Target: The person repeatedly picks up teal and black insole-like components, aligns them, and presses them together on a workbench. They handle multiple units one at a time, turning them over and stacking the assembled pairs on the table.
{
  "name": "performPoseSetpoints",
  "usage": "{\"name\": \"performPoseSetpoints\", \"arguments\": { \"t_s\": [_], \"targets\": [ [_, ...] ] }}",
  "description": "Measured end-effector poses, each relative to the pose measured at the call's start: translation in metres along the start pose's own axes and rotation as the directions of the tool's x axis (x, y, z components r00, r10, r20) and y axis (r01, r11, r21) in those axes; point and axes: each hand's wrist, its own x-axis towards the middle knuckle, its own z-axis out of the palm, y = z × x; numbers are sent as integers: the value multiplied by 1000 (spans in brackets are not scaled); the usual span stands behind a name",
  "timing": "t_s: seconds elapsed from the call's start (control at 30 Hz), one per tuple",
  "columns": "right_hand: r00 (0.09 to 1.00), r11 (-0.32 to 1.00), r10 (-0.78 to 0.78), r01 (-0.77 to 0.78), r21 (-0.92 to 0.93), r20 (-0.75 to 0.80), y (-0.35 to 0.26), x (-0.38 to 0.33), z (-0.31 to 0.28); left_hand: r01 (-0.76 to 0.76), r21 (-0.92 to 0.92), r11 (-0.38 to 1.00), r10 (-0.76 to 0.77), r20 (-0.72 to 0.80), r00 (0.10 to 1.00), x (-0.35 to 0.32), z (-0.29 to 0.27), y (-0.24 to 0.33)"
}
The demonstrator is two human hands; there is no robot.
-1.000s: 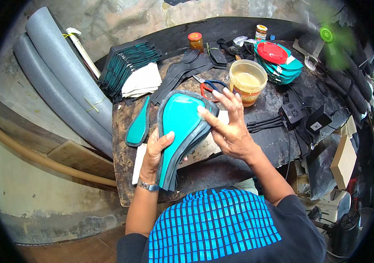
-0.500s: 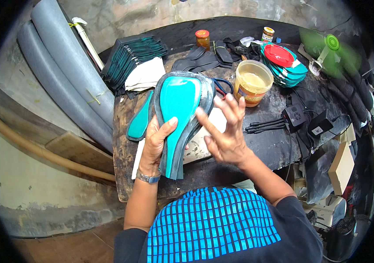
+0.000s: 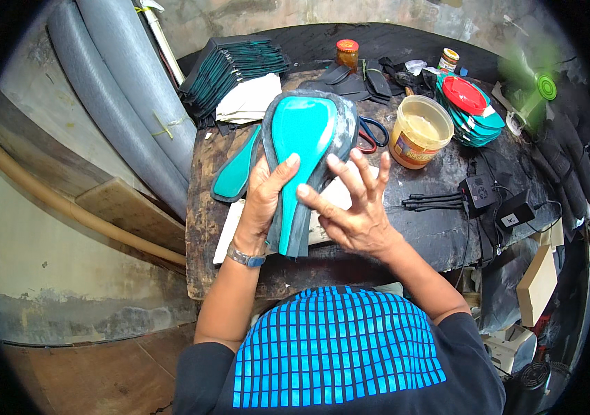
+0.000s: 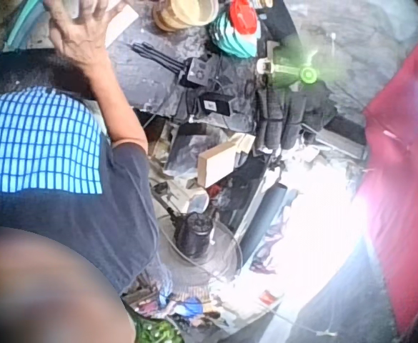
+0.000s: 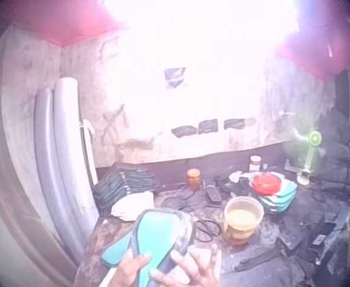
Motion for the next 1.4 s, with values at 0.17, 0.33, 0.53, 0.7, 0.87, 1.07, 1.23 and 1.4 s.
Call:
{"name": "performPoseSetpoints", "arguments": {
  "t_s": [0.17, 0.33, 0.53, 0.7, 0.87, 1.07, 1.23, 1.4],
  "targets": [
    [997, 997, -71, 71, -24, -26, -2, 1, 0, -29, 35, 999, 29, 3, 1000, 3, -6, 9],
    [1000, 988, -5, 0, -153, -29, 2, 7, 7, -31, 109, 994, 34, -29, 999, 3, -9, 10],
    [999, 998, 24, -26, 58, 35, -3, 2, 18, -4, 45, 999, 4, 7, 1000, 4, -11, 5],
    [995, 992, -82, 77, 97, 52, -7, -12, 25, 0, -28, 1000, -1, -6, 1000, 4, -11, -1],
    [991, 982, -116, 106, 158, 60, -14, -20, 22, 30, -12, 999, -30, -22, 999, 5, -24, -9],
    [987, 619, -104, -31, 785, 121, 15, 19, -13, -8, 41, 999, 10, -60, 998, -10, -35, -11],
    [978, 811, 189, -205, 547, 87, 44, 79, -1, -23, 133, 991, 33, -69, 997, -30, -34, -12],
    [952, 782, 162, -283, 555, 258, 38, 96, 13, -18, 178, 984, 37, -103, 994, -41, -43, -13]
  ]
}}
